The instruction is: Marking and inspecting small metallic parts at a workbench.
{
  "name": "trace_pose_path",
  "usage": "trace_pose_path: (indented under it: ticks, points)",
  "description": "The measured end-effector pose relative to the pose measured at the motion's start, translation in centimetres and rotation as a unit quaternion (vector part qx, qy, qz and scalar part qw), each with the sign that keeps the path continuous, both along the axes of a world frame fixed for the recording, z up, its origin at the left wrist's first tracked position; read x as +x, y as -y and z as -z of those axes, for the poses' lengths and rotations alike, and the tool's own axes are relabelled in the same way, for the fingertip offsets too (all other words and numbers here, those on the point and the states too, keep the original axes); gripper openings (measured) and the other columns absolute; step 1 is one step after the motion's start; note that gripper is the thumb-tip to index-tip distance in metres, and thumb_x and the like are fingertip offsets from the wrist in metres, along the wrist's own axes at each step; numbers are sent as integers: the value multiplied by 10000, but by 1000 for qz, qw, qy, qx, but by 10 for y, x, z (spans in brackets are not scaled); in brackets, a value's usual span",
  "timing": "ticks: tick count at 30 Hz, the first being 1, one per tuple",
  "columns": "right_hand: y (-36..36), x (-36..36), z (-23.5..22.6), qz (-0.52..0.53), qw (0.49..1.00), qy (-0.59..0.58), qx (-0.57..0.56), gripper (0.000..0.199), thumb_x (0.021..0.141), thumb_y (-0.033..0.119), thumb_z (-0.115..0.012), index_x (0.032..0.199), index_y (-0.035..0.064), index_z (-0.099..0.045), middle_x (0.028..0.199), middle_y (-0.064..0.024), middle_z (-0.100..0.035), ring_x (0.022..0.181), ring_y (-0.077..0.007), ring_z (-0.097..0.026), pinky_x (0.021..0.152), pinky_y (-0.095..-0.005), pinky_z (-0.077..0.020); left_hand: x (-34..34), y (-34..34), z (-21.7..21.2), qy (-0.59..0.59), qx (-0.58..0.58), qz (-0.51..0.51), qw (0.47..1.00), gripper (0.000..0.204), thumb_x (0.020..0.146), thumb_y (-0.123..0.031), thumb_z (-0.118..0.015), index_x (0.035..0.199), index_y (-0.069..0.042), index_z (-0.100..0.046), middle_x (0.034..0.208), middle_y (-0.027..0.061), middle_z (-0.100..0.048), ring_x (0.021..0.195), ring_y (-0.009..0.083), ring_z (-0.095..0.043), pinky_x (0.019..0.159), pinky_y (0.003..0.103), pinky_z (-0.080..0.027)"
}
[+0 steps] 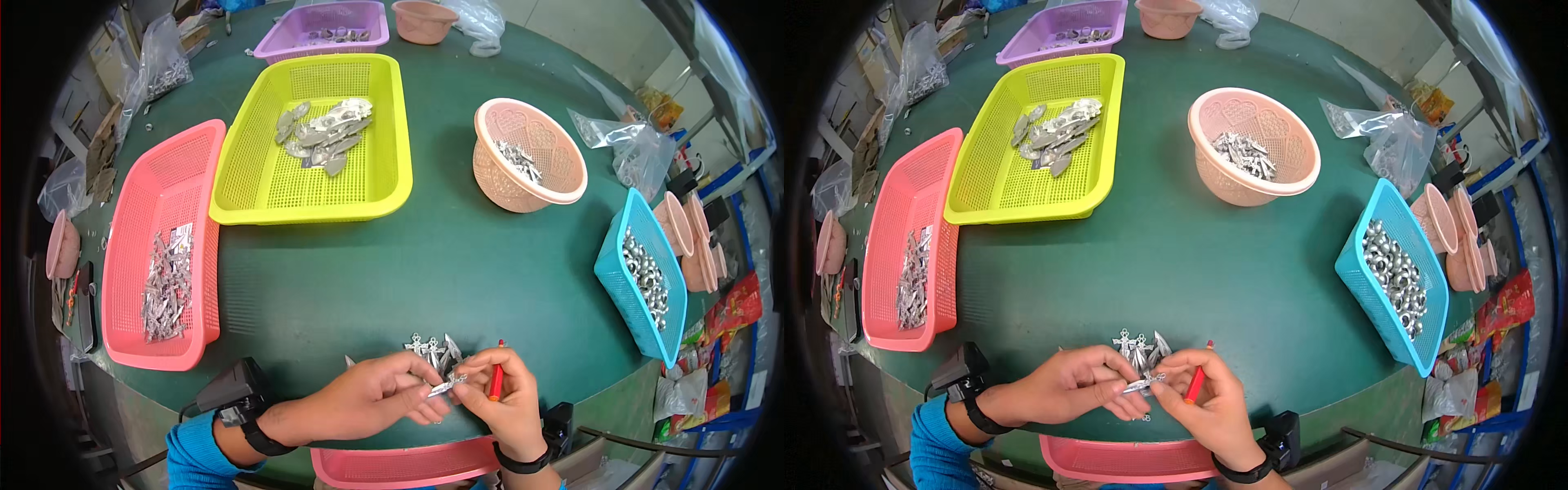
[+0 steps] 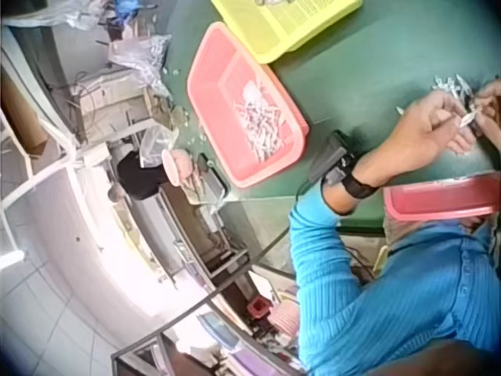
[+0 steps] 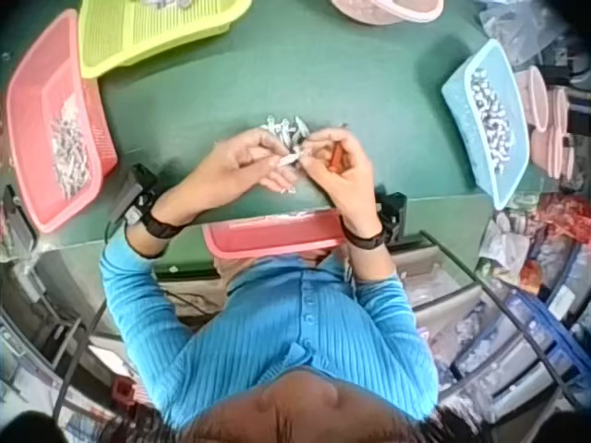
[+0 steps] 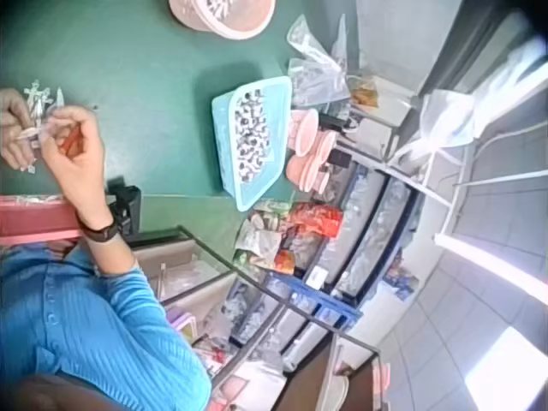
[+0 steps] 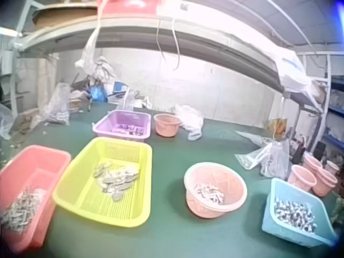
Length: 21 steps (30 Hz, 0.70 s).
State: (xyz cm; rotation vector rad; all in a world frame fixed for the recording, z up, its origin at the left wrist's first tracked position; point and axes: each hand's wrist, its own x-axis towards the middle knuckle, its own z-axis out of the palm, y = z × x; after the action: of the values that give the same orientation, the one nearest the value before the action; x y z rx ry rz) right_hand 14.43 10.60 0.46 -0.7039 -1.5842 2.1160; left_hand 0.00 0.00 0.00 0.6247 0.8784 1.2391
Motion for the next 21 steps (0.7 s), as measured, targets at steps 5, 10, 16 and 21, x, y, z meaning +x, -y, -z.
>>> trace_pose_path:
  ticks: [5,10,16,21]
  points:
    - [-34,-7,-45,70,978,-13,198,234,631,-44,-591,796,16,-437,729,-72,-528,678,-121,-518,571,-213,-426,-3,-4,-8,-27,12,-116,993,155,812,-56,-368,947,18,-363,820,159,-529,749,193,-540,655,291,-460]
    - [-109,-56,-91,234,895,-86,371,147,684,21,-558,776,7,-445,703,-33,-477,591,-88,-468,572,-188,-385,-7,-2,-8,-52,1,-164,985,127,800,-38,-381,922,-2,-380,742,152,-535,672,200,-553,570,274,-464]
    - [-61,-26,-51,59,863,99,492,153,646,30,-605,711,27,-467,640,-23,-493,591,-94,-479,543,-208,-393,-13,-1,-3,-73,-7,-204,976,123,795,-42,-383,910,-3,-400,719,135,-534,614,173,-545,533,263,-458]
    - [-2,-9,-11,-80,881,144,443,244,597,99,-656,731,35,-462,675,-72,-511,559,-196,-483,505,-279,-402,-11,-1,-12,-123,-30,-170,977,115,789,-54,-411,895,-14,-428,695,88,-529,590,108,-520,477,184,-398]
